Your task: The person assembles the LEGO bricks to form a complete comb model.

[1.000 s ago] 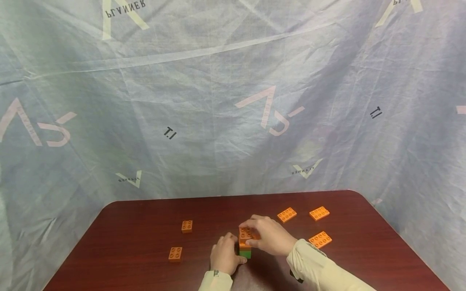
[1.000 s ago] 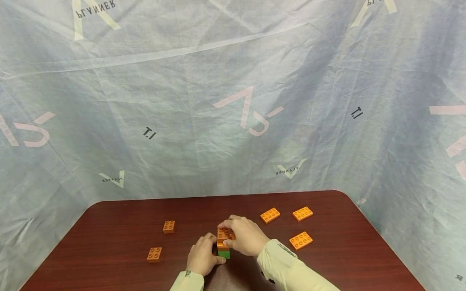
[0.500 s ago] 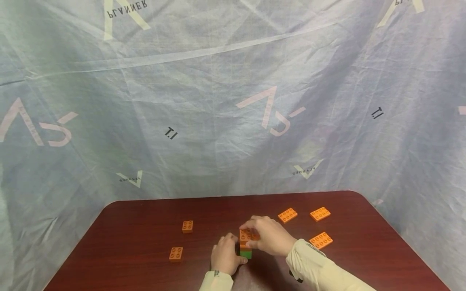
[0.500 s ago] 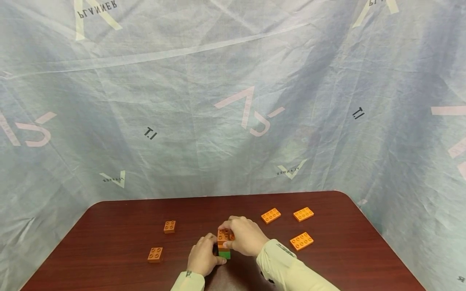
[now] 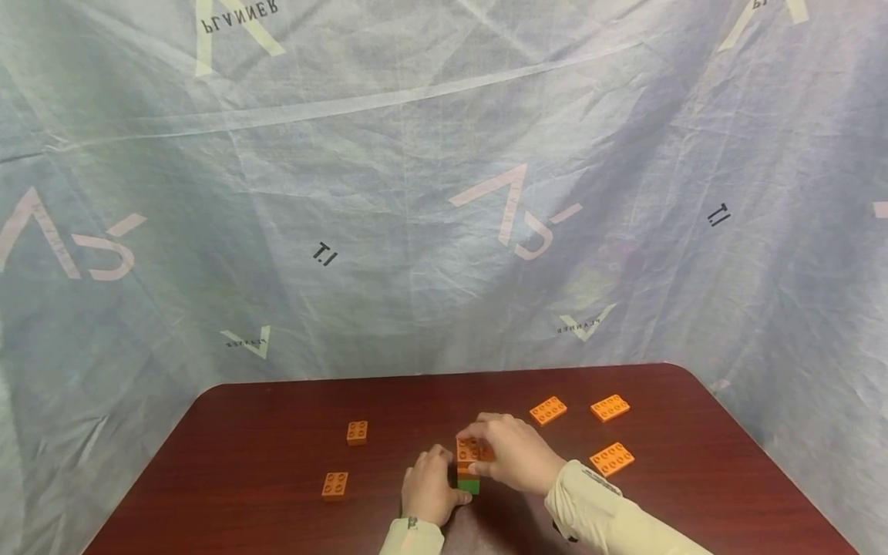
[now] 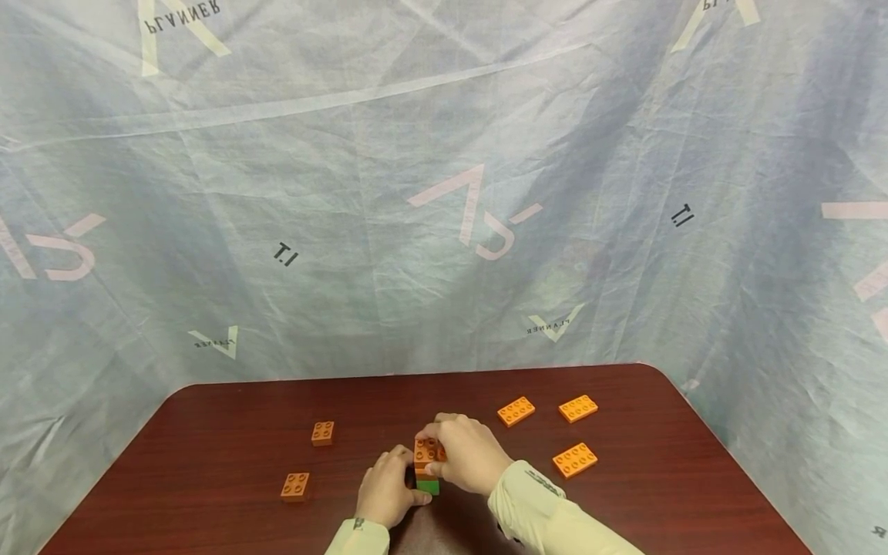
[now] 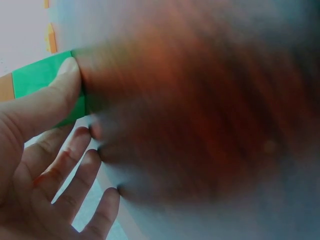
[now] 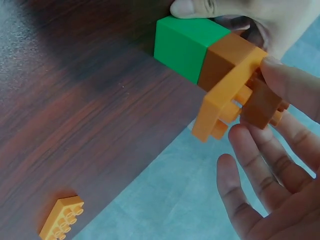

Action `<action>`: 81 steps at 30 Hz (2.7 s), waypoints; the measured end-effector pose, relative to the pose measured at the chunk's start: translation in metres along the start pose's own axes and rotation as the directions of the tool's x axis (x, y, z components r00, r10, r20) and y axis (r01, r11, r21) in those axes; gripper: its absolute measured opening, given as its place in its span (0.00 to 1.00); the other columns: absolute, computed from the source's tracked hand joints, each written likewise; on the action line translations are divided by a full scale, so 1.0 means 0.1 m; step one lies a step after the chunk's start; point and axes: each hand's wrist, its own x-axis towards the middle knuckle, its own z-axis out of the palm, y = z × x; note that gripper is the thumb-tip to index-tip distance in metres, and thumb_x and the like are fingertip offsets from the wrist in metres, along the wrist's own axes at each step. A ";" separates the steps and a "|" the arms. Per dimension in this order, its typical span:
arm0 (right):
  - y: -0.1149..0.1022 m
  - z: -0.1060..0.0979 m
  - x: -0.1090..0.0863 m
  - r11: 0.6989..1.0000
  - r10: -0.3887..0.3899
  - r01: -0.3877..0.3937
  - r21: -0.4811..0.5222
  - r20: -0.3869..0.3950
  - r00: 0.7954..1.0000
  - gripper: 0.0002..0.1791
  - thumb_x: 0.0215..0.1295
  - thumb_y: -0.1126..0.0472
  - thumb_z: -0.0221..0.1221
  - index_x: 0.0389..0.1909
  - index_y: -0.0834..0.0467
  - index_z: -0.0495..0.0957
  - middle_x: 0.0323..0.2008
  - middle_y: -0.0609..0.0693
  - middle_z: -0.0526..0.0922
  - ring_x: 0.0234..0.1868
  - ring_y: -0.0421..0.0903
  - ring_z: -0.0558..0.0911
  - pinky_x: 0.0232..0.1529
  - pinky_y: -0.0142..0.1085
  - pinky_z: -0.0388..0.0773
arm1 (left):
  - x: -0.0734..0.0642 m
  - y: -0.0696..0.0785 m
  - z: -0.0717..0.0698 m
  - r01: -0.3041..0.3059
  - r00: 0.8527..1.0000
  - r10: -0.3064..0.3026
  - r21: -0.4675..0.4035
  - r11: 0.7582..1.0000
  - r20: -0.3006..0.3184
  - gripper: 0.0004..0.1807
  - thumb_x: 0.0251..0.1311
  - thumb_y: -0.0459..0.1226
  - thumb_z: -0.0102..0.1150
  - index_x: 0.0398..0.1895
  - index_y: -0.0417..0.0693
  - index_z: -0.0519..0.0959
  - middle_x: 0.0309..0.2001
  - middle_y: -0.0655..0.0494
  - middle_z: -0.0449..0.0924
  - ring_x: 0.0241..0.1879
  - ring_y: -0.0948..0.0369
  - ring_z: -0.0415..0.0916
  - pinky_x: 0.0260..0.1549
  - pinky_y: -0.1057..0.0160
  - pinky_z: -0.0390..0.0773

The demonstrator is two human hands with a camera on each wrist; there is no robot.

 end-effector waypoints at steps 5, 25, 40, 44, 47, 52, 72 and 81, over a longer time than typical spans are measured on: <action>-0.02 -0.05 0.03 1.000 0.017 -0.017 0.022 0.020 1.000 0.19 0.54 0.61 0.76 0.48 0.56 0.88 0.40 0.46 0.85 0.37 0.45 0.81 0.37 0.41 0.79 | 0.00 0.00 -0.01 -0.004 1.000 0.004 -0.006 1.000 0.005 0.25 0.34 0.38 0.87 0.37 0.41 0.83 0.39 0.54 0.78 0.41 0.50 0.77 0.42 0.41 0.77; -0.07 -0.03 0.06 0.998 0.049 -0.049 -0.047 0.002 0.999 0.19 0.48 0.61 0.79 0.44 0.55 0.90 0.35 0.48 0.86 0.33 0.45 0.81 0.33 0.39 0.79 | 0.01 -0.01 0.00 0.005 1.000 -0.005 -0.007 1.000 0.026 0.26 0.35 0.38 0.86 0.39 0.41 0.83 0.39 0.53 0.78 0.42 0.49 0.77 0.44 0.41 0.76; 0.12 0.15 -0.02 0.981 0.099 -0.092 0.173 -0.033 0.995 0.22 0.50 0.58 0.78 0.49 0.54 0.88 0.42 0.48 0.86 0.38 0.46 0.84 0.38 0.41 0.81 | 0.03 0.00 0.04 0.014 0.999 -0.013 -0.024 1.000 0.048 0.25 0.36 0.37 0.86 0.39 0.41 0.83 0.39 0.53 0.78 0.41 0.49 0.77 0.44 0.40 0.76; 0.19 0.20 -0.04 0.956 0.126 -0.113 0.270 -0.031 0.991 0.23 0.51 0.57 0.78 0.49 0.53 0.88 0.42 0.46 0.86 0.39 0.46 0.83 0.39 0.41 0.80 | 0.02 0.00 0.04 0.008 0.999 -0.007 -0.025 1.000 0.042 0.25 0.35 0.37 0.86 0.38 0.41 0.83 0.39 0.53 0.78 0.41 0.49 0.77 0.43 0.40 0.76; 0.22 0.23 -0.05 0.941 0.135 -0.118 0.318 -0.034 0.990 0.22 0.51 0.57 0.78 0.49 0.52 0.88 0.43 0.46 0.86 0.41 0.48 0.83 0.41 0.43 0.80 | 0.02 0.00 0.04 0.010 0.999 -0.009 -0.024 1.000 0.041 0.25 0.35 0.37 0.87 0.38 0.41 0.83 0.38 0.54 0.78 0.40 0.50 0.76 0.43 0.41 0.76; 0.26 0.27 -0.04 0.925 0.109 -0.084 0.369 -0.047 0.993 0.23 0.51 0.57 0.78 0.49 0.54 0.88 0.40 0.43 0.85 0.34 0.39 0.79 0.35 0.35 0.78 | 0.02 0.00 0.03 0.010 0.999 -0.009 -0.026 1.000 0.046 0.25 0.35 0.37 0.87 0.38 0.40 0.83 0.37 0.54 0.77 0.40 0.50 0.76 0.43 0.40 0.77; 0.37 0.35 -0.02 0.896 0.086 -0.055 0.440 -0.051 0.995 0.22 0.51 0.56 0.78 0.48 0.51 0.88 0.38 0.39 0.84 0.35 0.38 0.80 0.36 0.34 0.78 | 0.00 -0.10 -0.08 -0.044 0.990 0.059 -0.114 0.993 0.126 0.28 0.40 0.36 0.84 0.47 0.41 0.82 0.40 0.53 0.78 0.40 0.49 0.78 0.42 0.40 0.79; 0.37 0.32 -0.01 0.883 0.075 -0.045 0.467 -0.047 0.996 0.22 0.52 0.57 0.78 0.49 0.55 0.87 0.38 0.42 0.85 0.32 0.38 0.79 0.32 0.32 0.78 | 0.02 -0.16 -0.17 -0.024 0.994 0.043 -0.185 0.982 0.099 0.25 0.44 0.32 0.82 0.48 0.44 0.83 0.40 0.54 0.78 0.42 0.47 0.81 0.41 0.40 0.80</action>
